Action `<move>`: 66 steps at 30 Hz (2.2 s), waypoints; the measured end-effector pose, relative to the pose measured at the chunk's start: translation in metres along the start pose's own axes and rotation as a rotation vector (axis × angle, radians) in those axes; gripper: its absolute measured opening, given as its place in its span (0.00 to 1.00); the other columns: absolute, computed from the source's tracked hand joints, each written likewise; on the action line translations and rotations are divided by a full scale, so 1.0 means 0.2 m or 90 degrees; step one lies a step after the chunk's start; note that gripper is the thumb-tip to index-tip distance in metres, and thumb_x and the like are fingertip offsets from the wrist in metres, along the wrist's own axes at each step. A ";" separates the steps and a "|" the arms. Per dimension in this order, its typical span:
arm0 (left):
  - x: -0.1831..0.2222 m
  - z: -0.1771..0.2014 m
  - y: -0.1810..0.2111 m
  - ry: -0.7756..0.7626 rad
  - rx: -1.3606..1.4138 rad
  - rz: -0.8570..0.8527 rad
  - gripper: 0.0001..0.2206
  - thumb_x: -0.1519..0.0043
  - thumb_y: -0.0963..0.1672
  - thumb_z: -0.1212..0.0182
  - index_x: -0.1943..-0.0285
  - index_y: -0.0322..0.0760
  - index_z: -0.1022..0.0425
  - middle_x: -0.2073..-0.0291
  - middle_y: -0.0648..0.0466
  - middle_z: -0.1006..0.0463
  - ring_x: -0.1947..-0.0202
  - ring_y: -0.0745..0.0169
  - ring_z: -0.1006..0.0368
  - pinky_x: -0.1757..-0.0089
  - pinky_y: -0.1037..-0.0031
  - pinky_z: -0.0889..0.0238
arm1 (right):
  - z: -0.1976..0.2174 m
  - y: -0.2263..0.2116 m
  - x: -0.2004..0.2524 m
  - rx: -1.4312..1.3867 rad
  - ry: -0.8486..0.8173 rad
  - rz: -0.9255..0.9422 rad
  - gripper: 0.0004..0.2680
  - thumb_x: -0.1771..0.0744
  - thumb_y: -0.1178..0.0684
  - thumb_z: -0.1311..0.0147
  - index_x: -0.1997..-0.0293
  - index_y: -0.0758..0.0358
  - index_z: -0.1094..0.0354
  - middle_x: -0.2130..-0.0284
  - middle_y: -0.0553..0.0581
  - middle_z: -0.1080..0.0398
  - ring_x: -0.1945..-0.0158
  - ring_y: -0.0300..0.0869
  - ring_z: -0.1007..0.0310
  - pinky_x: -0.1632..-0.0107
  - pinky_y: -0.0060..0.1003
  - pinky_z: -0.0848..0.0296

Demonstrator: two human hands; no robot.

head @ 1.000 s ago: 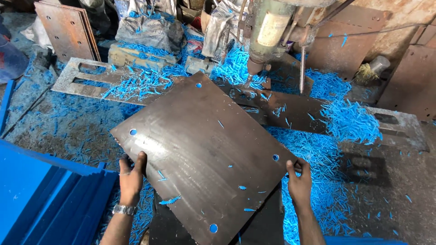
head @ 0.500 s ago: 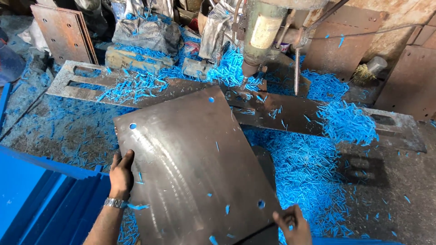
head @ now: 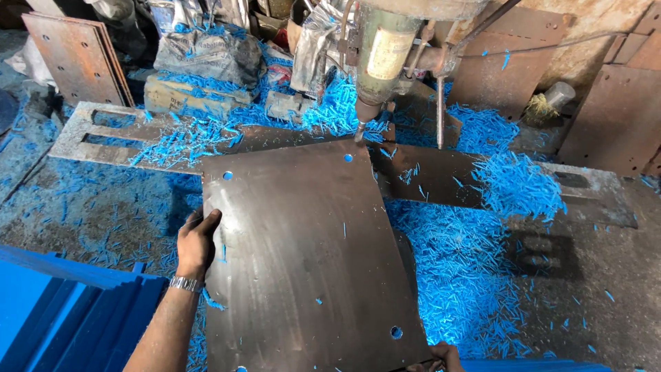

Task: Drilling holes into plastic plates using a drill press and a metal template.

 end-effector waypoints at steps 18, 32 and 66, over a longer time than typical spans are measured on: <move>-0.26 -0.21 -0.04 -0.042 0.089 -0.042 0.22 0.38 0.42 0.41 0.36 0.23 0.31 0.46 0.43 0.22 0.47 0.58 0.26 0.45 0.75 0.35 | 0.00 -1.07 -0.08 -0.026 0.266 -0.083 0.19 0.43 0.64 0.30 0.53 0.74 0.36 0.70 0.65 0.28 0.67 0.43 0.28 0.57 0.37 0.28; -0.20 -0.21 -0.02 -0.055 0.040 -0.033 0.23 0.36 0.43 0.43 0.33 0.25 0.33 0.43 0.42 0.24 0.44 0.58 0.28 0.44 0.74 0.37 | 0.01 -0.99 -0.02 0.014 0.248 -0.041 0.23 0.45 0.53 0.27 0.53 0.73 0.34 0.74 0.61 0.27 0.75 0.40 0.27 0.66 0.33 0.25; -0.54 -1.35 0.23 -0.172 -0.766 -0.547 0.56 0.55 0.74 0.46 0.33 0.28 0.36 0.37 0.37 0.36 0.39 0.36 0.41 0.42 0.40 0.53 | 1.30 -2.97 -2.17 0.593 0.329 0.415 0.16 0.15 0.55 0.57 0.51 0.69 0.22 0.57 0.67 0.25 0.71 0.49 0.29 0.70 0.43 0.31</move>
Point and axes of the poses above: each hand's wrist, its own x-axis away from the middle knuckle, its own z-axis out of the back of the hand, y = z × x, the point moved 4 cm from there along -x, towards the middle knuckle
